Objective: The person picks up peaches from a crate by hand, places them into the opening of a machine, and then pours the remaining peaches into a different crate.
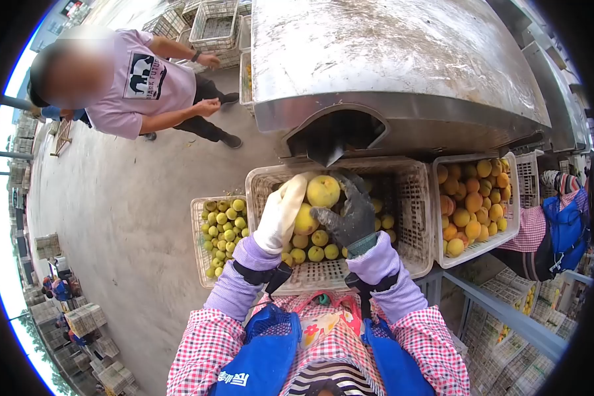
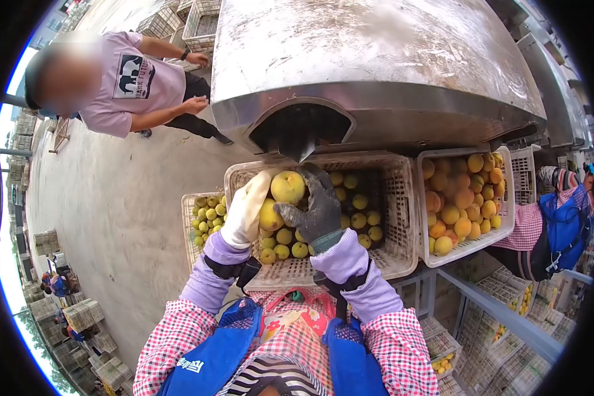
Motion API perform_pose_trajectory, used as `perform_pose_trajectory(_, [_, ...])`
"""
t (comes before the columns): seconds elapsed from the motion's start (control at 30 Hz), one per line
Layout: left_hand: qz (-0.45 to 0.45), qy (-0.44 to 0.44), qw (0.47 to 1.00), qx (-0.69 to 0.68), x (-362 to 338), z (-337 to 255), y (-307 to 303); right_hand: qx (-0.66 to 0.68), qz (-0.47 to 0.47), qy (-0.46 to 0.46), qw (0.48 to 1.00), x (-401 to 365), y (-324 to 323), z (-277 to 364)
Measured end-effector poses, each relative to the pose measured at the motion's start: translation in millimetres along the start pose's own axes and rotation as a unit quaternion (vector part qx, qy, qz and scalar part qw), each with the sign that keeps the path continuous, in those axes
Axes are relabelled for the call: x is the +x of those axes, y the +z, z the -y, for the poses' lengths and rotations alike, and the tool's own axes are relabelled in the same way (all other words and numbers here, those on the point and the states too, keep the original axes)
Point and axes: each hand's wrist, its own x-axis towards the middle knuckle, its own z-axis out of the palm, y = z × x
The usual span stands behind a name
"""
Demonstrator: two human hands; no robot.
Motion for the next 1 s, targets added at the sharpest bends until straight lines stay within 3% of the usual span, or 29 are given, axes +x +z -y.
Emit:
perform_pose_trajectory(0.1, [-0.037,0.042,0.997,0.044,2,12,-4,-0.097,-0.074,-0.098,0.988,26,11,-23])
perform_pose_trajectory(0.17, [-0.066,-0.090,0.989,-0.097,-3,15,-6,-0.185,-0.123,-0.148,0.964,50,19,-34])
perform_pose_trajectory(0.2, [-0.060,-0.072,0.992,-0.086,-5,26,-10,-0.202,-0.151,-0.174,0.952,62,28,-46])
perform_pose_trajectory(0.23, [-0.054,-0.055,0.994,-0.077,-8,38,-13,-0.215,-0.147,-0.169,0.951,75,37,-57])
perform_pose_trajectory(0.3, [-0.097,-0.134,0.951,-0.261,-12,36,-5,-0.239,-0.135,-0.155,0.949,99,56,-73])
perform_pose_trajectory(0.4, [-0.136,-0.146,0.918,-0.342,-6,46,-5,-0.212,-0.029,0.036,0.976,122,60,-62])
perform_pose_trajectory(0.47, [-0.139,-0.146,0.898,-0.391,-3,42,-6,-0.141,-0.034,-0.059,0.988,119,31,-53])
perform_pose_trajectory(0.57, [-0.126,-0.129,0.907,-0.380,-4,29,-1,-0.103,0.066,-0.159,0.980,66,-6,-5])
perform_pose_trajectory(0.63, [-0.101,0.060,0.984,-0.130,-10,31,5,-0.133,0.125,-0.162,0.970,24,-9,13])
perform_pose_trajectory(0.7, [-0.101,0.078,0.985,-0.114,-11,28,12,-0.089,0.108,-0.135,0.981,-5,-4,3])
perform_pose_trajectory(0.77, [-0.138,-0.070,0.928,-0.338,-5,14,24,-0.001,0.094,-0.068,0.993,-15,-2,-2])
perform_pose_trajectory(0.83, [-0.079,-0.127,0.936,-0.319,-10,15,16,0.134,0.081,0.044,0.987,-18,-1,-3])
perform_pose_trajectory(0.9, [0.008,-0.219,0.928,-0.301,-16,9,14,0.078,0.075,-0.032,0.994,-13,-8,-9])
perform_pose_trajectory(0.93, [0.000,-0.154,0.945,-0.289,-24,20,15,0.049,0.072,-0.068,0.994,-12,-11,-11])
perform_pose_trajectory(1.0, [-0.063,-0.117,0.946,-0.297,-24,16,25,-0.022,0.022,-0.086,0.996,-13,-15,-3])
